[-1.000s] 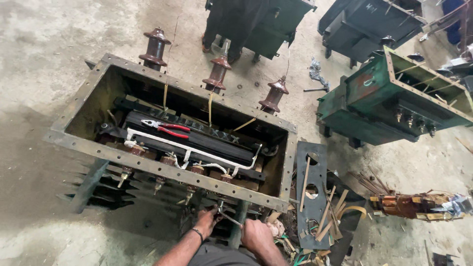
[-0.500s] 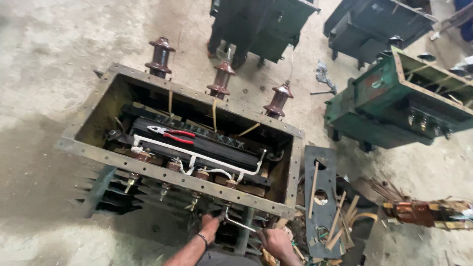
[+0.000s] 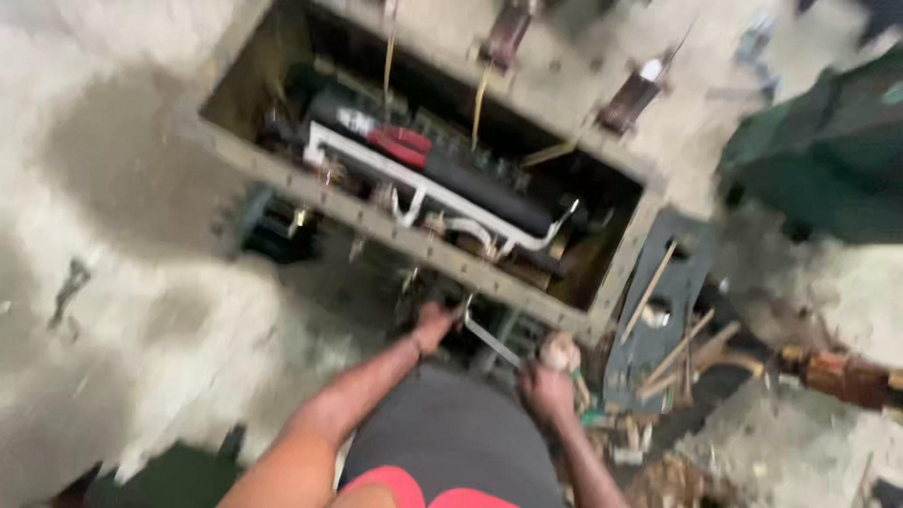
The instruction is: The person works on a transformer tank in a workshop, using a wrench to tighten bolts on the underside of the unit and fitting small hardware by hand. They then pick up pliers and work on the wired terminal connections along the tank's edge.
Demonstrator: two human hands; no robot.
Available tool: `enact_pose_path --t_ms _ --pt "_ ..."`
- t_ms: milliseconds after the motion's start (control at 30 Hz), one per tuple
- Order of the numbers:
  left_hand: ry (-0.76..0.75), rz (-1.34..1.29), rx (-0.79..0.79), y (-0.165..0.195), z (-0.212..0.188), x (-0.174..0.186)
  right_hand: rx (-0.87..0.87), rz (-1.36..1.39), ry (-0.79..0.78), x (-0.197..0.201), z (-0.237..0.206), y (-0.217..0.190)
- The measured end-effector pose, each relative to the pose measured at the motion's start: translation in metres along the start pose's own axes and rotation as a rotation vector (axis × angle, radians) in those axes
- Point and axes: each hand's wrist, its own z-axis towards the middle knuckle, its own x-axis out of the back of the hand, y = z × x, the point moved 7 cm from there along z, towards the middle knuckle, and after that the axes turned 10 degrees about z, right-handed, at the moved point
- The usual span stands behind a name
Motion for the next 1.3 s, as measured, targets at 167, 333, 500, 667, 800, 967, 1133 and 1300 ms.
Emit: enact_pose_path --t_ms 167,333,500,667,800,967,1133,1300 --pt "0.009 -0.563 0.03 -0.038 0.008 -0.022 0.031 0.141 -0.032 0.016 -0.023 -0.031" --pt "0.041 -0.643 0.097 -0.044 0.01 -0.027 -0.01 -0.059 -0.049 0.042 -0.023 -0.083" --pt "0.009 -0.843 0.13 -0.052 0.013 -0.035 0.061 -0.05 0.02 0.067 -0.018 -0.107" --pt "-0.007 -0.795 0.049 -0.046 0.016 -0.033 0.044 -0.173 -0.011 0.055 -0.012 -0.106" --pt "-0.043 -0.781 0.029 -0.04 0.009 -0.029 0.007 -0.198 -0.045 0.039 -0.004 -0.092" --pt "-0.022 -0.683 -0.033 -0.035 0.01 -0.027 0.021 -0.191 -0.06 0.034 -0.002 -0.053" --pt "0.079 -0.581 -0.029 -0.038 0.008 -0.025 0.127 -0.173 -0.03 0.023 0.002 -0.032" --pt "0.074 -0.489 -0.055 -0.038 0.011 -0.022 0.131 -0.179 -0.039 0.015 0.007 -0.017"
